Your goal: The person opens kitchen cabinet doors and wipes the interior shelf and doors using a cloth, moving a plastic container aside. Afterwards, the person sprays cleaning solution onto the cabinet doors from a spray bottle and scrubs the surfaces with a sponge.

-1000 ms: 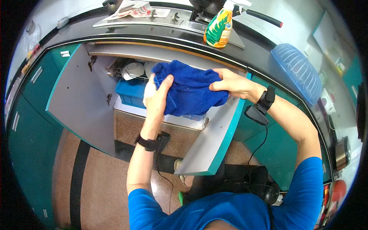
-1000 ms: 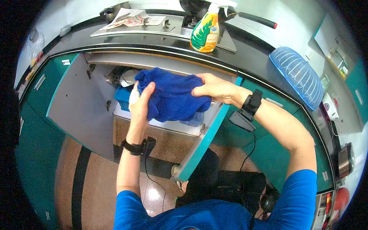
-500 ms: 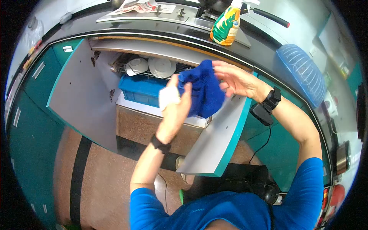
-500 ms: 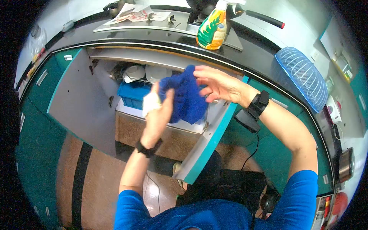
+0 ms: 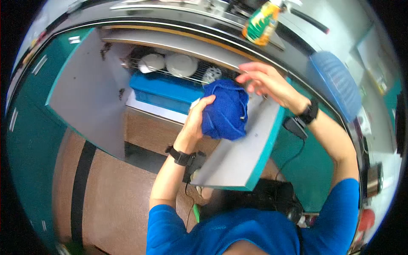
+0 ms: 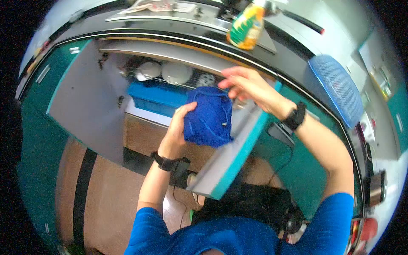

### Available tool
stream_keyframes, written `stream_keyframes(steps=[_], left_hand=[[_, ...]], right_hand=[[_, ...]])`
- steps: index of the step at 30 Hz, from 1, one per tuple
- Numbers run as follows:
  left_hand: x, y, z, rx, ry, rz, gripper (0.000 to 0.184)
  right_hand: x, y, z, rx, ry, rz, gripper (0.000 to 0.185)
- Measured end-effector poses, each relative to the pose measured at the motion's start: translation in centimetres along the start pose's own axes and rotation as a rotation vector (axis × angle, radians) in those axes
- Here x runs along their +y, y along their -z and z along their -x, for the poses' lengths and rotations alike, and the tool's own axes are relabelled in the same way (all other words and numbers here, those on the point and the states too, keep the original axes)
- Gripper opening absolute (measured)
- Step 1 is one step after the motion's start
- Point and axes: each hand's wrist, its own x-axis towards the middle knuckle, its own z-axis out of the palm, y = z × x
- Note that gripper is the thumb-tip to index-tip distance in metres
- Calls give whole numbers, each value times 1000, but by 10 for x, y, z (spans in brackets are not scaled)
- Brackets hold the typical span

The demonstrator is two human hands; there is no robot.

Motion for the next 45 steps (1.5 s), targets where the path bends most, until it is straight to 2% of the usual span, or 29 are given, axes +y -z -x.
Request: stream_keyframes(steps=[1,3,5,7,8,9,11,13,15,16,17,19,21,23,25,29,31,32,35,37,38,39,42,45], left_hand=[[13,12,4,-1,64,99,59],[34,31,7,99,-37,174,55],[61,60,8,260,-235,71,55],[99,61,22,428,-600,-54,51],[116,75,14,487,-810,-117,50],[136,74,9,795,-936,-289,47],[178,90,-1,857,-1181,-624,51],[218,69,3,858,-1165,-746,63],[245,130,-61,1090,-1467,-1133,54],[259,149,-77,1070,-1533,-1401,52],[270,157,-81,1036,-1371,-1768,51],[282,175,-89,927,-1404,-2087,52],[304,166,-89,934,-1085,-2214,54],[335,158,-92,899,-793,-2193,56],[361,156,-101,980,-659,-2277,52],[407,163,-125,1000,-584,-2265,47],[417,166,-128,953,-622,-2249,50],[425,164,-130,927,-551,-2242,52],[415,161,-113,861,-555,-2190,57],[391,180,-103,1029,-982,-2369,64],[379,174,-86,935,-974,-2356,67],[366,179,-75,889,-1048,-2354,64],[352,194,-72,825,-902,-2384,58],[381,200,-92,837,-823,-2491,54]], right_hand=[[-3,-3,-2,59,48,74,36],[-11,-6,-1,9,68,156,28],[-20,-18,13,31,84,284,24],[-16,-29,24,34,192,399,21],[-20,-33,29,16,143,442,21],[-24,-36,36,5,87,481,21],[-18,-38,39,-17,33,479,23],[-22,-42,38,-26,42,522,22],[-23,-44,38,-29,24,529,20],[-24,-45,38,-28,0,528,19],[-24,-44,37,-27,1,535,19],[-23,-44,36,-9,-16,549,18],[-25,-47,33,4,-44,543,19],[-32,-52,32,-6,-99,596,21],[-30,-50,32,-5,-107,628,22],[-32,-49,34,11,-87,665,23],[-33,-49,33,21,-79,678,22],[-34,-49,34,16,-77,693,22],[-36,-50,33,18,-83,685,22],[-33,-49,33,27,-53,663,22],[-30,-49,34,35,-32,642,21],[-28,-49,34,30,-41,624,21],[-29,-52,32,79,-84,616,21],[-26,-51,29,75,-36,620,20]])
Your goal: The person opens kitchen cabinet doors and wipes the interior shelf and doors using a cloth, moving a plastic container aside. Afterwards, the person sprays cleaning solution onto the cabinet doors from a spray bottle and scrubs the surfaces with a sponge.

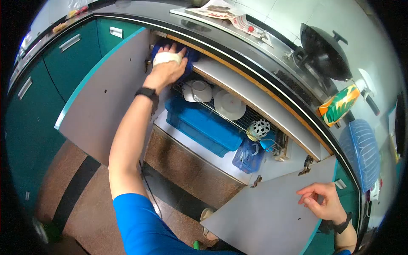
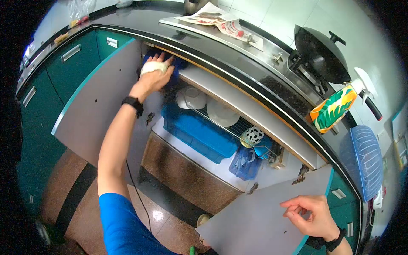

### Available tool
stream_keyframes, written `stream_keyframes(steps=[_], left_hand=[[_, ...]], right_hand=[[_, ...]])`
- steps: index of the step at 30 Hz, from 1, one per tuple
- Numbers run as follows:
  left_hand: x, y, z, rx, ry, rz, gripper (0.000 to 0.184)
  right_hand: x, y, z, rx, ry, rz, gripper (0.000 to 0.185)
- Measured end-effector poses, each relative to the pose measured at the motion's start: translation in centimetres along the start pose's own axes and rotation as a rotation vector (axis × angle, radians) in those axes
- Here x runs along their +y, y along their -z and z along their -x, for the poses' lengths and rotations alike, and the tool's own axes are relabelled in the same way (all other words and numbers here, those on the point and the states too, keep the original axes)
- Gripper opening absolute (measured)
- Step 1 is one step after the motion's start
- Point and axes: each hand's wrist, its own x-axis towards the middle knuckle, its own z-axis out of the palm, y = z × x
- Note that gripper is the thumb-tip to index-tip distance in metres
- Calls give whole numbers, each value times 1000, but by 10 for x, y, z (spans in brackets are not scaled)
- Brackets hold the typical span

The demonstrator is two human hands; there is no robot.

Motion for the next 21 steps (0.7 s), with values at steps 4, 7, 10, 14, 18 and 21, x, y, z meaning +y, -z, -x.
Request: stream_keyframes(steps=[4,7,10,14,18,21], left_hand=[[-7,14,-66,-495,156,110,49],[-52,-92,-105,-342,78,-19,52],[-13,-37,-105,-296,44,-58,56],[13,-19,-105,-335,133,-51,71],[30,-32,-100,-205,39,-124,73],[42,-52,-102,-213,-30,-52,62]], right_hand=[[-2,0,-2,4,52,44,19],[-9,8,-5,-68,28,69,19],[-11,9,-5,-109,11,84,19],[-9,11,-7,-115,72,126,19],[-10,13,-8,-142,85,143,20],[-5,13,-10,-133,122,146,20]])
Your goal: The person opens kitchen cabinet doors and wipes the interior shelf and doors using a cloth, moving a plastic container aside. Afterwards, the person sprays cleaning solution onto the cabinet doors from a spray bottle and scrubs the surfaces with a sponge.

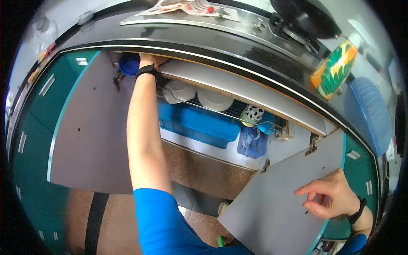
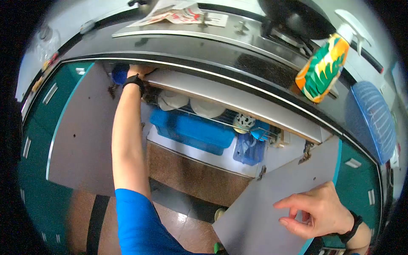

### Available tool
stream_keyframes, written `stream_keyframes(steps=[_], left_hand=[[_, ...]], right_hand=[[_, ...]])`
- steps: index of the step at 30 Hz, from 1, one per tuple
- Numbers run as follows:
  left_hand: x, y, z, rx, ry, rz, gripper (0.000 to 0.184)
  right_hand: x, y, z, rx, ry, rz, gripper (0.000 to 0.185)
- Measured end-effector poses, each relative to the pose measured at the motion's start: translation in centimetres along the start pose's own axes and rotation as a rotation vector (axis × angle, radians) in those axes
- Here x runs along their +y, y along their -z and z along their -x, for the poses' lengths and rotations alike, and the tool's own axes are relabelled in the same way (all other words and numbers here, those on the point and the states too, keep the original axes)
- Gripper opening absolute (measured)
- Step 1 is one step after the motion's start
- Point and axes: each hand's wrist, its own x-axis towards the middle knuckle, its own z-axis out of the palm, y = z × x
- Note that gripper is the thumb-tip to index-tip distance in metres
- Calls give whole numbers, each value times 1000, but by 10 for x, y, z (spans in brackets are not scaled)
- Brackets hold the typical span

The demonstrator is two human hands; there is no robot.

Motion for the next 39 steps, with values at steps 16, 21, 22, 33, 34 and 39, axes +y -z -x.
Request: stream_keyframes(steps=[16,21,22,33,34,39], left_hand=[[155,9,22,-150,-404,196,59],[213,18,40,-123,-545,217,52],[220,-15,41,-13,-582,405,56],[499,63,95,-44,-680,759,55],[516,64,101,28,-646,872,57],[514,99,117,-54,-638,1023,59]], right_hand=[[24,-4,14,100,187,51,14],[30,-6,22,89,209,9,16],[31,-6,23,82,211,-1,17],[41,0,41,51,228,-30,26],[42,0,43,42,229,-12,26],[46,1,51,43,225,23,25]])
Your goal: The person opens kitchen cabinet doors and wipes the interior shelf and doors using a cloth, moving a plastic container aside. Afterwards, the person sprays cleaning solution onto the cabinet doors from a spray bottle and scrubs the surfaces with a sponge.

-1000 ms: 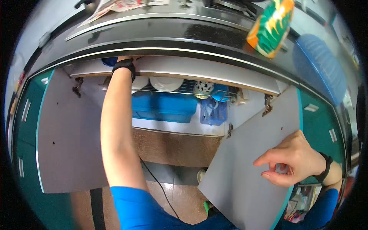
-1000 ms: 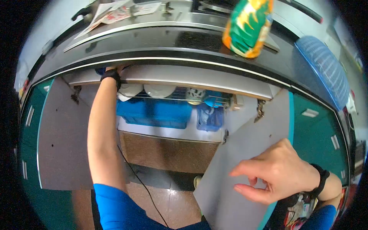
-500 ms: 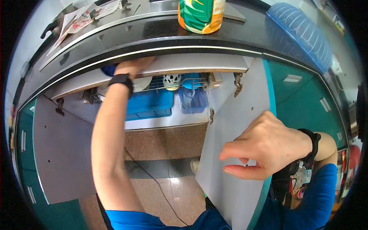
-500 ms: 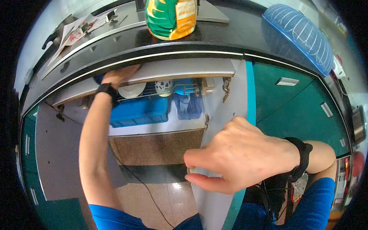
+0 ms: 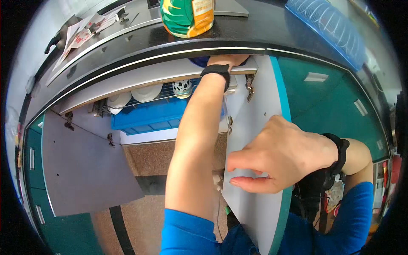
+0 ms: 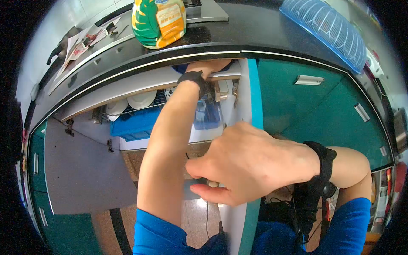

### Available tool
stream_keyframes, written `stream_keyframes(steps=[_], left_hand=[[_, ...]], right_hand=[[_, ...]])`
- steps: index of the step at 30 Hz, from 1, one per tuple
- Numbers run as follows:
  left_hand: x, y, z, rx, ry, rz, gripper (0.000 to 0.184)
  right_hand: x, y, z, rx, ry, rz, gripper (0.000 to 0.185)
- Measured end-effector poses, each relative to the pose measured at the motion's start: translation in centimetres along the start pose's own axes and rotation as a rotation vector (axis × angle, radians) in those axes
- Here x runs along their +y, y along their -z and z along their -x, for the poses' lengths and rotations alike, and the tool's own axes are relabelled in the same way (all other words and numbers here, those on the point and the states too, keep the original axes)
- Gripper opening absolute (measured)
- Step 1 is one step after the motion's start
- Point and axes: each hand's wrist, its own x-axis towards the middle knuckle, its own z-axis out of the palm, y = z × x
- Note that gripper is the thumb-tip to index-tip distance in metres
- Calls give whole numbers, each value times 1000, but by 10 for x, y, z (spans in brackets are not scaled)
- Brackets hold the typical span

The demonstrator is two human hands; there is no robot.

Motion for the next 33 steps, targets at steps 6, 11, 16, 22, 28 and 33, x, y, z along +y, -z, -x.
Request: stream_keyframes(steps=[6,11,16,22,28,33], left_hand=[[-25,-23,1,6,-376,-424,41],[-6,-3,8,-50,-123,-67,38],[-6,0,19,-197,-81,-173,47],[14,27,47,-510,39,-62,60],[10,-2,66,121,-358,-235,34],[-8,2,77,217,-403,-275,26]], right_hand=[[-4,5,3,13,13,21,25],[-8,6,5,29,13,31,20],[-5,4,8,62,32,32,17],[-4,6,12,56,43,19,15],[-13,5,3,-19,-16,32,12],[-17,-1,-1,27,-48,22,11]])
